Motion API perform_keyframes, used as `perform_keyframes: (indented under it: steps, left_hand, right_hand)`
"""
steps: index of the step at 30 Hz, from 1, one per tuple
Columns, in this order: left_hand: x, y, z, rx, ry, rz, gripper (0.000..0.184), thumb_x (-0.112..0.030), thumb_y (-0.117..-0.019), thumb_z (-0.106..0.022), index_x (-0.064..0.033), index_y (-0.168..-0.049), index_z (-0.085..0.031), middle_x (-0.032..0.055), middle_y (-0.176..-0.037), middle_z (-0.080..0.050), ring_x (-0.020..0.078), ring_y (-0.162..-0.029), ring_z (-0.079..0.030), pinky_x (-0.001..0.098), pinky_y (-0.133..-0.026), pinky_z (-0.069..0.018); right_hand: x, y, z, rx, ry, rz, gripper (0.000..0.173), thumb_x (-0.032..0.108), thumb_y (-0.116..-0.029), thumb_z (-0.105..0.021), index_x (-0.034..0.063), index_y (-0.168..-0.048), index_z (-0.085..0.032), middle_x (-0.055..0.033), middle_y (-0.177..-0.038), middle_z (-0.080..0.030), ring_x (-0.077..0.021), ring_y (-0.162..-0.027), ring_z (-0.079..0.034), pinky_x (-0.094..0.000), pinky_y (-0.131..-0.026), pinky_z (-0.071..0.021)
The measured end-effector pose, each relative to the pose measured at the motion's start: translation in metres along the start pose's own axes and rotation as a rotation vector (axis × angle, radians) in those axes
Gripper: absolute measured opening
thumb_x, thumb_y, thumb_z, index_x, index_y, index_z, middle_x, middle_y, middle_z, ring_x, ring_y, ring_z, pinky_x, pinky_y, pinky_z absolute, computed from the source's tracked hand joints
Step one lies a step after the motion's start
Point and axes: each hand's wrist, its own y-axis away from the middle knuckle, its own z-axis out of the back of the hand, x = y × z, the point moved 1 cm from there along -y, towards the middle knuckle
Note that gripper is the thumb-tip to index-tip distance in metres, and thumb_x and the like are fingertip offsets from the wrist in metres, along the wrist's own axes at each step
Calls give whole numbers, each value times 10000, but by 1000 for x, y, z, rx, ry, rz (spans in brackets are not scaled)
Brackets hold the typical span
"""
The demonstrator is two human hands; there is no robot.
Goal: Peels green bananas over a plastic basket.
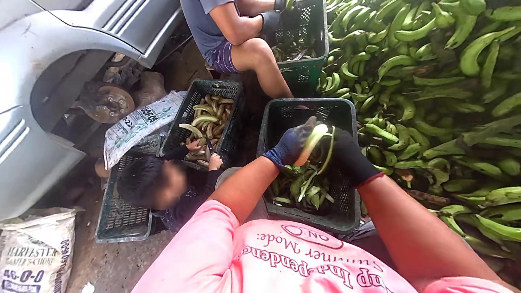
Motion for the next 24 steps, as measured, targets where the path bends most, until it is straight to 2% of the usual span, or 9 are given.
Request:
perform_keyframes:
  steps: [4, 6, 8, 11, 15, 17, 19, 22, 24]
  left_hand:
    - [-6, -9, 19, 128, 468, 29, 689, -678, -1038, -241, -127, -1133, -645, 44, -768, -632, 134, -609, -591, 291, -537, -532]
    - [-11, -14, 32, 122, 603, -16, 568, -568, -1079, -284, -121, -1183, -618, 53, -804, -633, 129, -627, -607, 275, -549, -551]
    - [-7, -19, 43, 62, 639, -15, 426, -433, -1094, -343, -109, -1220, -591, 79, -917, -664, 164, -756, -659, 331, -664, -588]
    - [-5, -19, 34, -56, 572, 34, 418, -441, -1085, -359, -107, -1130, -607, 60, -805, -637, 154, -653, -628, 317, -577, -560]
    - [5, -12, 24, -48, 362, 34, 497, -453, -1105, -315, -73, -1186, -624, 82, -930, -663, 161, -815, -653, 364, -745, -578]
    - [8, -8, 17, -8, 310, 100, 527, -510, -1094, -312, -88, -1144, -624, 61, -845, -645, 144, -704, -629, 329, -633, -565]
    - [3, -5, 20, 3, 201, 117, 531, -510, -1095, -335, -79, -1234, -614, 88, -876, -657, 166, -692, -635, 336, -618, -567]
    - [-29, 3, 58, -217, -190, -75, 450, -366, -1107, -404, -69, -1396, -579, 156, -1107, -691, 218, -902, -675, 420, -819, -580]
    - [-57, 17, 101, -516, -557, -116, 452, -366, -1077, -488, -152, -1469, -553, 139, -1329, -659, 259, -1181, -654, 505, -1023, -524]
  right_hand:
    - [4, 7, 19, -55, -122, 138, 361, 163, -982, -580, 62, -1327, -610, -215, -1267, -599, -378, -1220, -564, -626, -997, -457]
    - [14, 22, 24, -132, -83, 404, 429, 189, -955, -582, 90, -1373, -592, -182, -1309, -589, -347, -1249, -544, -573, -1031, -459]
    - [21, 31, 19, -204, -67, 699, 463, 195, -911, -624, 64, -1355, -608, -193, -1260, -605, -355, -1190, -575, -546, -993, -501]
    - [26, 38, 5, -206, -33, 890, 368, 236, -963, -630, 124, -1312, -670, -166, -1178, -634, -339, -1135, -610, -543, -968, -518]
    - [19, 21, 4, -212, -12, 635, 396, 207, -954, -622, 92, -1332, -647, -230, -1240, -619, -418, -1168, -589, -616, -973, -496]
    - [10, 3, 13, -208, 15, 334, 411, 174, -950, -655, 72, -1347, -619, -264, -1287, -585, -450, -1223, -551, -648, -1011, -461]
    - [4, -3, 26, -170, -1, 161, 392, 206, -1007, -593, 57, -1368, -574, -288, -1339, -540, -469, -1260, -521, -687, -1020, -428]
    - [-1, 5, 32, -43, -164, 112, 465, 403, -1050, -497, 130, -1420, -561, -176, -1406, -578, -331, -1278, -570, -629, -1033, -458]
    - [1, 14, 25, 64, -308, 28, 490, 475, -1032, -502, 171, -1412, -562, -117, -1239, -661, -216, -1043, -661, -511, -883, -554]
